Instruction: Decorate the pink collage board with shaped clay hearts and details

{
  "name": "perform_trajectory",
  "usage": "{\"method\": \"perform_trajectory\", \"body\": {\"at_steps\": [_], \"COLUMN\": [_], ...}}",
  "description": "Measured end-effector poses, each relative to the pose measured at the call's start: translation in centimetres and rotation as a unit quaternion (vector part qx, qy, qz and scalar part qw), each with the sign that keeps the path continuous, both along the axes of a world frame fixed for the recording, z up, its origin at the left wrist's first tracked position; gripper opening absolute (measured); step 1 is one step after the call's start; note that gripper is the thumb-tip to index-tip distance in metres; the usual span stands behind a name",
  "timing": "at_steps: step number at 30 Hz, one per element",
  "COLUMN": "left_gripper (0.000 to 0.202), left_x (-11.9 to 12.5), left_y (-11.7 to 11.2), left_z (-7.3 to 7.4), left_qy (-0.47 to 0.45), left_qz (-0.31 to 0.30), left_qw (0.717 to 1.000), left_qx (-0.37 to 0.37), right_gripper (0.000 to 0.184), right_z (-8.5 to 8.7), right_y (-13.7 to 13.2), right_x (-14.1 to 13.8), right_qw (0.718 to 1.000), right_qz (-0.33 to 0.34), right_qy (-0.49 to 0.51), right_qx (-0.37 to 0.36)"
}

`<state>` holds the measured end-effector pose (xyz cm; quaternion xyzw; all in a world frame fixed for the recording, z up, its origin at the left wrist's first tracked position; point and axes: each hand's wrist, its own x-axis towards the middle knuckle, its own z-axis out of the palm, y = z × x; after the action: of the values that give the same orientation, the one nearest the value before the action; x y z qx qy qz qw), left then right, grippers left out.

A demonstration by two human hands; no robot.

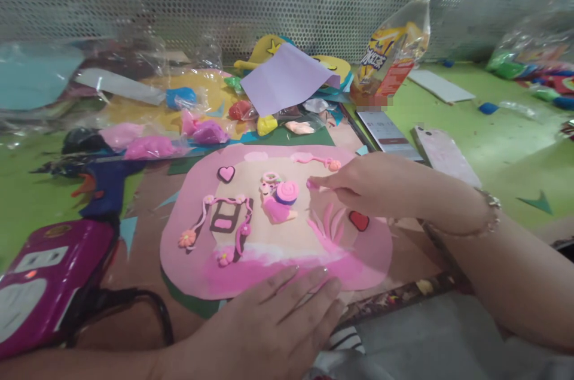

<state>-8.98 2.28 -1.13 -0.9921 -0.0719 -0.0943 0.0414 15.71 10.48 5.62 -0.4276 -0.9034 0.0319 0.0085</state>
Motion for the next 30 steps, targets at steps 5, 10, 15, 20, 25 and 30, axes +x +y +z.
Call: {"method": "perform_trajectory", "body": {"at_steps": [5,10,15,20,25,30], "left_gripper": [0.045,0.045,0.044,0.044,0.045,0.046], "left_x": [-0.1,-0.2,0.1,-0.1,-0.2,-0.1], "left_y": [-0.1,0.0,0.2,0.1,0.1,0.1], "left_z": [0.3,0.0,0.2,0.5,-0.2,-0.4], "left_qy": [0.014,0.008,0.013,0.019,-0.001,-0.005], "left_qz": [0.004,-0.006,0.005,0.005,-0.003,-0.003], "left_qw": [1.000,1.000,1.000,1.000,1.000,1.000], "left_qx": [-0.007,-0.011,-0.014,-0.009,0.000,-0.005], "right_gripper": [0.034,0.037,0.031,0.029,0.029,0.027], "right_z": [0.5,-0.4,-0.9,-1.2,-1.4,-1.5], "right_y": [0.7,1.0,1.1,1.6,1.9,1.9], "right_x": [-0.2,-0.7,-1.3,-1.4,-1.4,-1.6], "right_qw": [0.960,0.904,0.941,0.940,0.932,0.928], "right_qz": [-0.014,-0.006,0.022,0.015,-0.008,-0.016], "right_qy": [0.273,0.427,0.337,0.334,0.345,0.355], "right_qx": [0.063,0.012,-0.029,-0.067,-0.109,-0.108]}}
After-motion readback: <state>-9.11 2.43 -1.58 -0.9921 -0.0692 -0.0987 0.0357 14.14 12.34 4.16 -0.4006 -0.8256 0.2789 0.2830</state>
